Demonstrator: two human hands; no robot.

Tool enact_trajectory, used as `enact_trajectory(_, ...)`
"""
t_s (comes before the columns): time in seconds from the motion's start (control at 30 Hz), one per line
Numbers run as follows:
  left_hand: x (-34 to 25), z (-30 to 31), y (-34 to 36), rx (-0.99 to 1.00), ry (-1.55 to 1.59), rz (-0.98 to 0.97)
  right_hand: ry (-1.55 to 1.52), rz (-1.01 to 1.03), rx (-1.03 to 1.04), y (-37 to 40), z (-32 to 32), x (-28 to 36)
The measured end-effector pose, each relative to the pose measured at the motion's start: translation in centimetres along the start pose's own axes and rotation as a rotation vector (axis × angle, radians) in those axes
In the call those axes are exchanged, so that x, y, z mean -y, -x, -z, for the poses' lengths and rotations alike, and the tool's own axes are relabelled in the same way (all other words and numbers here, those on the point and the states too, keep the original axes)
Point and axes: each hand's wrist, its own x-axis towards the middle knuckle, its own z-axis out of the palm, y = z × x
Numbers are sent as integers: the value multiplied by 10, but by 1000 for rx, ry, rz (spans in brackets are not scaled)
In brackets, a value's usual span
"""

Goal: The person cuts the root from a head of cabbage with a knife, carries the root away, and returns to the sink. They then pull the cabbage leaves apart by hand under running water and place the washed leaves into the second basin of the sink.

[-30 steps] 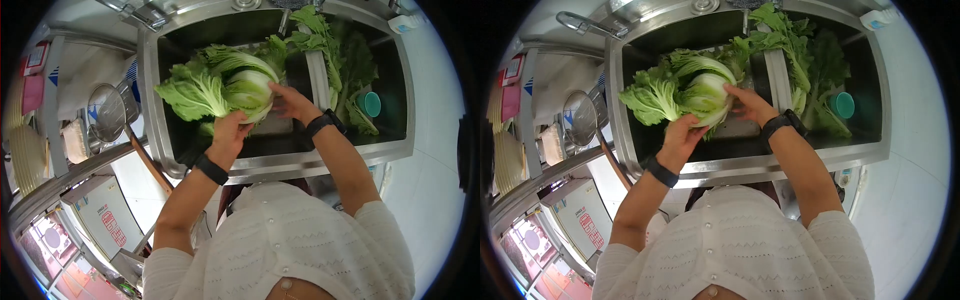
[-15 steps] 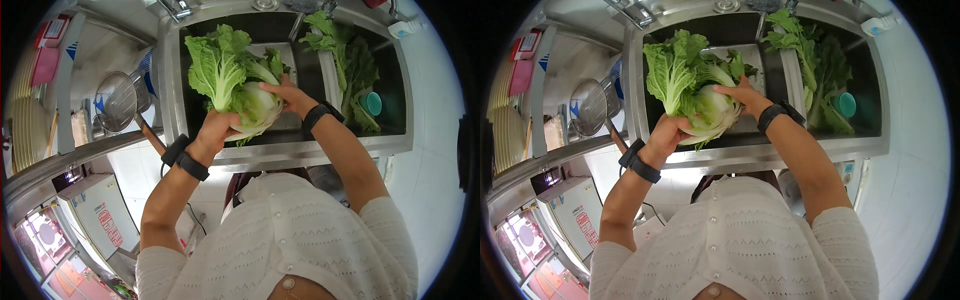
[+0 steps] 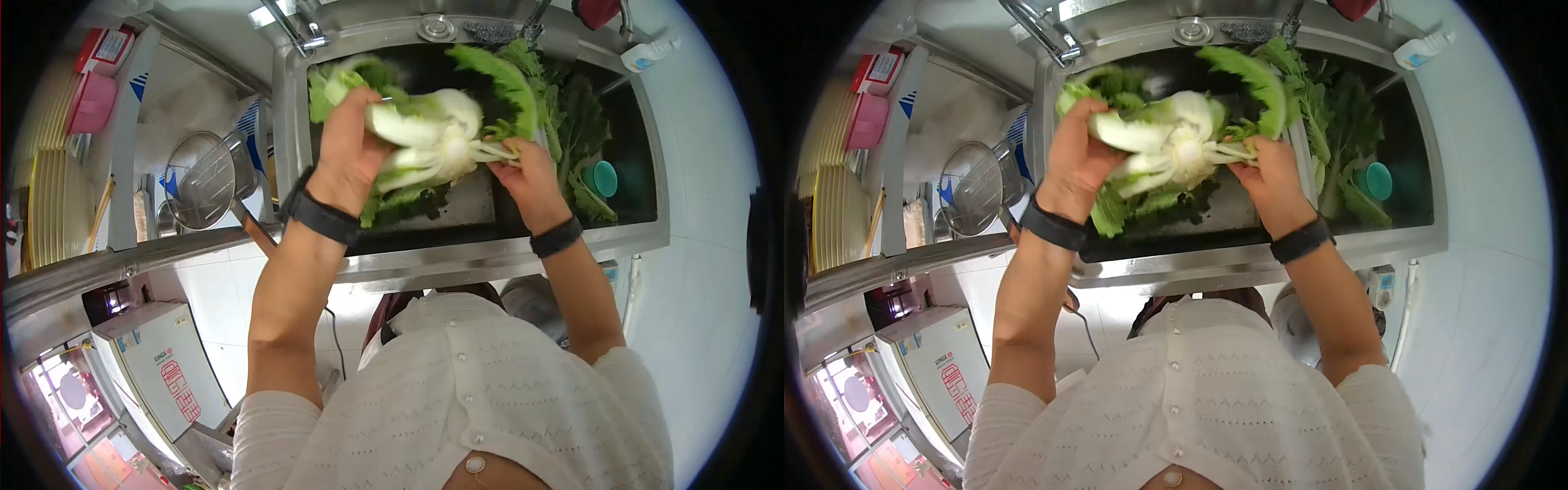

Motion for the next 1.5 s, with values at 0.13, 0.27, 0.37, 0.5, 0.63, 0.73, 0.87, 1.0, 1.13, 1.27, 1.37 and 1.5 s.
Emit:
enact_trajectory(0.13, 11, 1, -32, -80, 34, -156, -237, 130, -90, 23, -2, -11)
enact_trajectory(0.27, 62, 57, -87, -530, 325, -224, -370, 43, -222, -8, 29, -80)
enact_trajectory(0.37, 68, 59, -78, -730, 267, -164, -312, 139, -238, 7, 12, -89)
enact_trajectory(0.5, 82, 78, -74, -666, 195, -225, -319, 140, -238, 5, 2, -91)
enact_trajectory(0.63, 115, 71, -59, -600, -54, -411, -306, 157, -174, -15, -4, -103)
enact_trajectory(0.73, 129, 75, -61, -746, -131, -413, -199, 210, -255, -11, -17, -117)
enact_trajectory(0.87, 129, 83, -47, -578, -93, -250, -136, 116, -410, -12, -10, -113)
enact_trajectory(1.0, 128, 70, -30, -763, -113, -3, -248, 76, -298, -4, -18, -88)
enact_trajectory(1.13, 121, 67, -10, -453, 46, 357, -179, 113, -270, -7, -13, -96)
enact_trajectory(1.27, 130, 76, -18, -308, 469, 273, -9, 303, -134, -14, 17, -126)
enact_trajectory(1.37, 130, 83, -32, -353, 463, 139, -134, 174, -83, -1, 1, -98)
enact_trajectory(1.5, 122, 80, -42, -310, 458, 34, -756, -160, 200, -14, 21, -96)
